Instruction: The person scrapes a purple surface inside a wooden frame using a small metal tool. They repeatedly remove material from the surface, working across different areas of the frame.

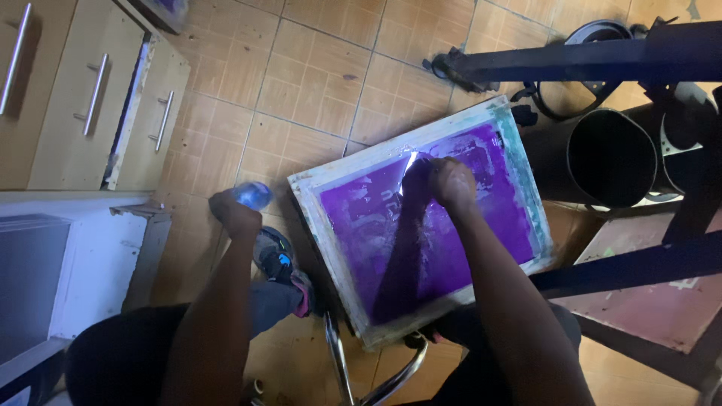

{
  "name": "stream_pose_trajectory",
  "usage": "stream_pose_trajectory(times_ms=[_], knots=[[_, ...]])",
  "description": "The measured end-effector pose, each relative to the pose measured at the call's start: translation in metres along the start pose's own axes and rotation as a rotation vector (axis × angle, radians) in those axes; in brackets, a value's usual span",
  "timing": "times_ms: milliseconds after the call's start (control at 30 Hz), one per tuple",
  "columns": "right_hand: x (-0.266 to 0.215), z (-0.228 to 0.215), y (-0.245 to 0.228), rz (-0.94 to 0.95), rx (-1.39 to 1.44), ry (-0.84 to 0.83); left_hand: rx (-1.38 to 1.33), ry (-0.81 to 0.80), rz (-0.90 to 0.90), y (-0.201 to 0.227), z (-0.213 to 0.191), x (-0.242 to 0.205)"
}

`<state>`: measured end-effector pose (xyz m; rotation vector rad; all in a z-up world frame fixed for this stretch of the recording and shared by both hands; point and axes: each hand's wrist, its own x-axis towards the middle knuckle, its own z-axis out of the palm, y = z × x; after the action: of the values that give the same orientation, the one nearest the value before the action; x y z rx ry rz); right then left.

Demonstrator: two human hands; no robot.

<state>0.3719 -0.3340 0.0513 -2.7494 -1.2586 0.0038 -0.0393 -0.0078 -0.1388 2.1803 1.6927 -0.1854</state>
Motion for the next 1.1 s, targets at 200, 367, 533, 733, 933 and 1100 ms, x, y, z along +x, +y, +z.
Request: stream_pose_trajectory(times_ms=[200, 367, 533, 733, 933, 1100], knots=[[-0.002, 0.033, -0.024, 0.007, -0.139, -0.096, -0.176, 0.000, -0.152, 0.071, -0.122, -0.058], [0.005, 0.036, -0.038, 0.185, 0.023, -0.280, 0.645, 0.577, 0.110, 0.089, -0.027, 0.001], [0.005, 0.036, -0.056, 0.317, 0.142, -0.369, 0.234, -0.178, 0.530, 0.171, -0.235, -0.105], [0.006, 0.083, -0.081, 0.282, 0.105, -0.430, 0.028, -0.361, 0.440, 0.150, -0.354, -0.216], [0.000, 0.027, -0.149, 0.235, 0.203, -0.438, -0.016, -0.696, 0.280, 0.123, -0.384, -0.260], [-0.009, 0.053, -0.170, 0.176, 0.215, -0.486, 0.028, -0.635, 0.399, 0.123, -0.319, -0.247]])
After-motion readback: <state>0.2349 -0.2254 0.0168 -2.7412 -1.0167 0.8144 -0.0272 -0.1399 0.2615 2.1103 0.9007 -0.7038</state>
